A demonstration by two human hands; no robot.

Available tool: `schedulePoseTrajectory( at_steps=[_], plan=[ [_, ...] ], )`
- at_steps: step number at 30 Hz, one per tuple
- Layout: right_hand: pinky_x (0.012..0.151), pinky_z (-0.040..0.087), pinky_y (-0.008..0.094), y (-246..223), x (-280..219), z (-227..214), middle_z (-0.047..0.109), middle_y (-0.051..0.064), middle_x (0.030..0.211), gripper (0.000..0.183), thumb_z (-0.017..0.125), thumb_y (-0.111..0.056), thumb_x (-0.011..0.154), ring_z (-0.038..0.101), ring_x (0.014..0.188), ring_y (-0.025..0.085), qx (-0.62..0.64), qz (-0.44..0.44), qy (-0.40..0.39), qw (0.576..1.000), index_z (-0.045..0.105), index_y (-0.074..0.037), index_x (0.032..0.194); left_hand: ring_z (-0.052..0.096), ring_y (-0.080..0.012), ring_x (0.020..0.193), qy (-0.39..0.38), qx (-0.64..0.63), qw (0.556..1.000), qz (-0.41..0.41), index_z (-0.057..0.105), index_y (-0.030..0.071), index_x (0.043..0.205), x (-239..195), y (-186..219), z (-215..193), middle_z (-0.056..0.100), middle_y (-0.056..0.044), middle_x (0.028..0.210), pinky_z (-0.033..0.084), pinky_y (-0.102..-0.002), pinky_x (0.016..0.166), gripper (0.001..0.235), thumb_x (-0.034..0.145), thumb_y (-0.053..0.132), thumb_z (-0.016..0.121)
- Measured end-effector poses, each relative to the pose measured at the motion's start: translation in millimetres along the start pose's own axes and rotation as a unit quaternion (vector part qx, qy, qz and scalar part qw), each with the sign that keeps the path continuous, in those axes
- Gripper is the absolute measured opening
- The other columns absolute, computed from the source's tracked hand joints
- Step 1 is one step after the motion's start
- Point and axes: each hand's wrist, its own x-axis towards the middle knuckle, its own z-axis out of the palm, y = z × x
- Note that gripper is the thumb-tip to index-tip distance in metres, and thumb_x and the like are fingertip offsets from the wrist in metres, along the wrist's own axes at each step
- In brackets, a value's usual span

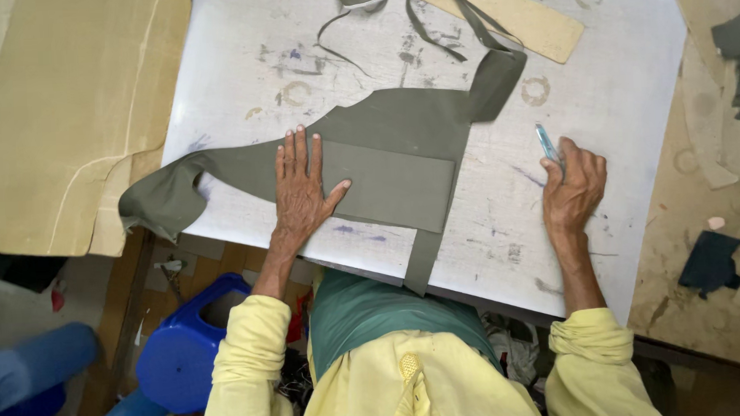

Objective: The person lays out a large piece of gray fabric on a work table, uses a ruler and chalk to mark measurements, and then cuts the fabric with a utility knife. The person also uses a measuring tape to verify dimensions before cutting.

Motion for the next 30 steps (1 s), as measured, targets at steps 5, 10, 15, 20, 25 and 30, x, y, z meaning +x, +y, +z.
schedulePoseTrajectory(
  at_steps=[5,10,15,20,25,30],
  plan=[
    [0.092,0.045,0.047,-1,9,-10,0.058,0.015,0.102,0.017,0.081,-0.004,0.097,0.053,0.104,0.035,0.040,0.012,-0.044,0.998,0.066,0.000,0.105,0.008,-0.0383,0.156,0.007,-0.011,1.000,-0.011,0.028,-0.001,0.160,1,4,-5,0.012,-0.023,0.168,0.010,-0.057,0.127,0.099,0.094,0.068,0.058],
    [0.078,0.048,0.041,-21,15,-35,0.064,0.017,0.095,0.013,0.057,-0.002,0.102,0.060,0.086,0.026,0.140,0.123,-0.035,0.982,0.056,0.002,0.114,0.019,-0.0373,0.158,0.084,-0.059,0.994,-0.035,0.034,-0.003,0.158,-25,20,-12,0.024,-0.021,0.168,0.020,-0.054,0.129,0.085,0.100,0.053,0.061],
    [0.076,0.050,0.038,-73,33,-43,0.067,0.019,0.097,0.018,0.066,-0.001,0.108,0.062,0.085,0.025,0.102,0.038,-0.021,0.994,0.070,0.002,0.125,0.037,-0.0364,0.151,0.147,-0.142,0.974,-0.094,0.051,-0.003,0.146,-47,36,-14,0.041,-0.019,0.160,0.036,-0.050,0.124,0.057,0.103,0.032,0.065],
    [0.087,0.053,0.038,-175,46,23,0.068,0.014,0.107,0.023,0.069,0.008,0.098,0.065,0.096,0.027,0.164,-0.140,-0.115,0.970,0.072,-0.002,0.118,0.039,-0.0384,0.148,0.154,-0.151,0.970,-0.115,0.052,-0.005,0.143,-31,34,-19,0.041,-0.021,0.159,0.039,-0.052,0.118,0.051,0.103,0.026,0.065],
    [0.072,0.052,0.037,-284,47,104,0.067,0.005,0.086,0.042,0.064,0.016,0.087,0.062,0.083,0.022,0.164,-0.246,-0.169,0.940,0.079,-0.010,0.117,0.038,-0.0390,0.145,0.144,-0.121,0.973,-0.135,0.050,-0.004,0.145,-22,32,-14,0.040,-0.021,0.157,0.036,-0.055,0.115,0.057,0.101,0.028,0.067],
    [0.068,0.053,0.037,-336,50,131,0.067,0.007,0.082,0.039,0.066,0.014,0.085,0.061,0.079,0.022,0.163,-0.220,-0.182,0.944,0.080,-0.008,0.115,0.037,-0.0382,0.148,0.119,-0.139,0.973,-0.144,0.047,-0.004,0.148,-21,28,-16,0.039,-0.022,0.159,0.035,-0.053,0.115,0.063,0.098,0.029,0.067]
  ],
)
